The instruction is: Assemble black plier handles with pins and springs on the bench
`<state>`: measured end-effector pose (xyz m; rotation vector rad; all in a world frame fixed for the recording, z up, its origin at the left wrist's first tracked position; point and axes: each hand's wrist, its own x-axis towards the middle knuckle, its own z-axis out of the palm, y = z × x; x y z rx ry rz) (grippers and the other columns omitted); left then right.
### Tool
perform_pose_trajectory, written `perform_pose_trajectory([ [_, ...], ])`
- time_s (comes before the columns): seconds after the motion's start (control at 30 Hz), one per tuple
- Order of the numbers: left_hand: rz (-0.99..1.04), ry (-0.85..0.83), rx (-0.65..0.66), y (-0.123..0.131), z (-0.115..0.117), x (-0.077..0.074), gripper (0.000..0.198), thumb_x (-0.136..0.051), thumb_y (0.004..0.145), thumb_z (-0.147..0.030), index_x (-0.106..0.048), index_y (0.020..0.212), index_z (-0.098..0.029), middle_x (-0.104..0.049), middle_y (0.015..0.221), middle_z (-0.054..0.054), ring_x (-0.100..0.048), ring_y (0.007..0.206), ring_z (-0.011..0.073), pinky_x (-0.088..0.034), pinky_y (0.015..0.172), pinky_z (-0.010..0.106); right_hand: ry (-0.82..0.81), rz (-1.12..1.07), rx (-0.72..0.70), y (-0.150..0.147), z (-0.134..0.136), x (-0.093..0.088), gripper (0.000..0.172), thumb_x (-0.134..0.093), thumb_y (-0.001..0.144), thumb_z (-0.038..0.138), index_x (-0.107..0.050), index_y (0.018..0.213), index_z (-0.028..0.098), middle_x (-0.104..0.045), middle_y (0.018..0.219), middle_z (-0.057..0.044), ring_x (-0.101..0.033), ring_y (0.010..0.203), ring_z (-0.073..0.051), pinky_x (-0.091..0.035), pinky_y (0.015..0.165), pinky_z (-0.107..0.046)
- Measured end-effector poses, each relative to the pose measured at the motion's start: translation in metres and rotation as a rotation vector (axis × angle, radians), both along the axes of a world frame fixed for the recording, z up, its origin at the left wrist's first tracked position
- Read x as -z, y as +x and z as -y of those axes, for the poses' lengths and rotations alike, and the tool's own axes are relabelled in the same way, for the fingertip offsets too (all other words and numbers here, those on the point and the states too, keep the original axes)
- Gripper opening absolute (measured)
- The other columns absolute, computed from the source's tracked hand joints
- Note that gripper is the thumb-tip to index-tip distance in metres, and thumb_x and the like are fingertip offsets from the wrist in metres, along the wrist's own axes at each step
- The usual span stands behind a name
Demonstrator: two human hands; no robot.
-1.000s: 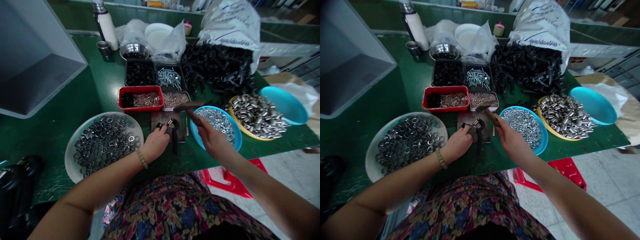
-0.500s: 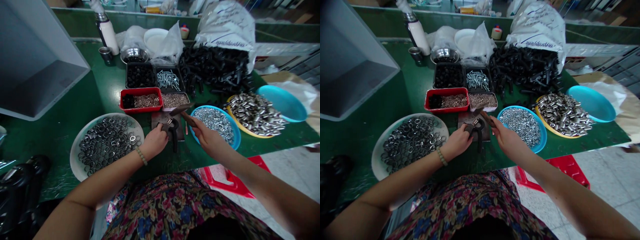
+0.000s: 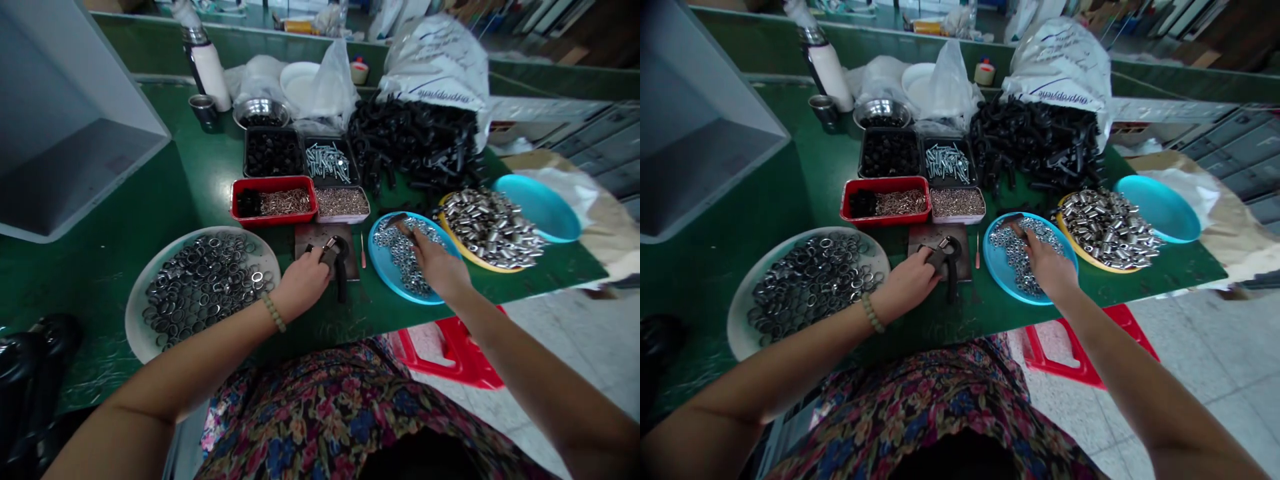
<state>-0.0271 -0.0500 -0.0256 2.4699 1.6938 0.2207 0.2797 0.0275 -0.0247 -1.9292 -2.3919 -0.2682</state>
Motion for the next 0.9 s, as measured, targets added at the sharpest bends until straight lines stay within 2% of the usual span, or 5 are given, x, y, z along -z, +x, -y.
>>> perform_pose_trajectory([
  [0.27, 0.033, -0.031, -0.016, -0.001, -0.002, 0.009, 0.033, -0.046, 0.093, -0.026, -0.053, 0.122, -0.012, -0.051, 0.122, 0.013, -0.058, 0.102, 0.0214, -0.051, 0.091, 0.034, 0.044, 0.192, -0.551, -0.068, 0.027, 0.009, 0.038, -0.042, 0.091, 0.011, -0.059, 0.124, 0.017, -0.059, 0.124, -0.013, -0.049, 0.113, -0.03, -0.035, 0.091, -0.044],
  [0.43, 0.047, -0.03, -0.013, -0.001, -0.002, 0.01, 0.032, -0.044, 0.094, -0.028, -0.055, 0.119, -0.011, -0.052, 0.122, 0.013, -0.059, 0.101, 0.0213, -0.051, 0.091, 0.033, -0.003, 0.29, -0.638, -0.083, 0.008, 0.011, 0.029, -0.038, 0.093, 0.012, -0.067, 0.094, 0.014, -0.063, 0.115, -0.014, -0.053, 0.101, -0.028, -0.037, 0.082, -0.041],
  [0.6, 0.049, -0.04, -0.015, -0.002, -0.003, 0.012, 0.027, -0.043, 0.094, -0.029, -0.062, 0.105, -0.012, -0.052, 0.12, 0.012, -0.06, 0.098, 0.0197, -0.051, 0.09, 0.031, 0.092, 0.318, -0.537, -0.084, 0.005, 0.005, 0.038, -0.037, 0.091, 0.01, -0.057, 0.124, 0.011, -0.055, 0.131, -0.019, -0.05, 0.113, -0.032, -0.036, 0.088, -0.044],
  [0.8, 0.061, -0.026, -0.028, -0.004, -0.002, 0.013, 0.026, -0.044, 0.094, -0.03, -0.063, 0.099, -0.013, -0.052, 0.119, 0.012, -0.061, 0.095, 0.0196, -0.051, 0.088, 0.031, 0.032, 0.333, -0.517, -0.104, -0.006, 0.009, 0.029, -0.039, 0.088, 0.008, -0.066, 0.096, 0.01, -0.066, 0.088, -0.017, -0.054, 0.09, -0.029, -0.037, 0.079, -0.041],
  [0.9, 0.066, -0.021, -0.024, -0.005, -0.002, 0.012, 0.027, -0.044, 0.094, -0.031, -0.062, 0.102, -0.013, -0.053, 0.118, 0.011, -0.061, 0.094, 0.0203, -0.052, 0.086, 0.032, 0.026, 0.285, -0.556, -0.099, -0.015, 0.009, 0.029, -0.037, 0.09, 0.011, -0.065, 0.093, 0.013, -0.066, 0.087, -0.014, -0.055, 0.089, -0.027, -0.038, 0.079, -0.04],
])
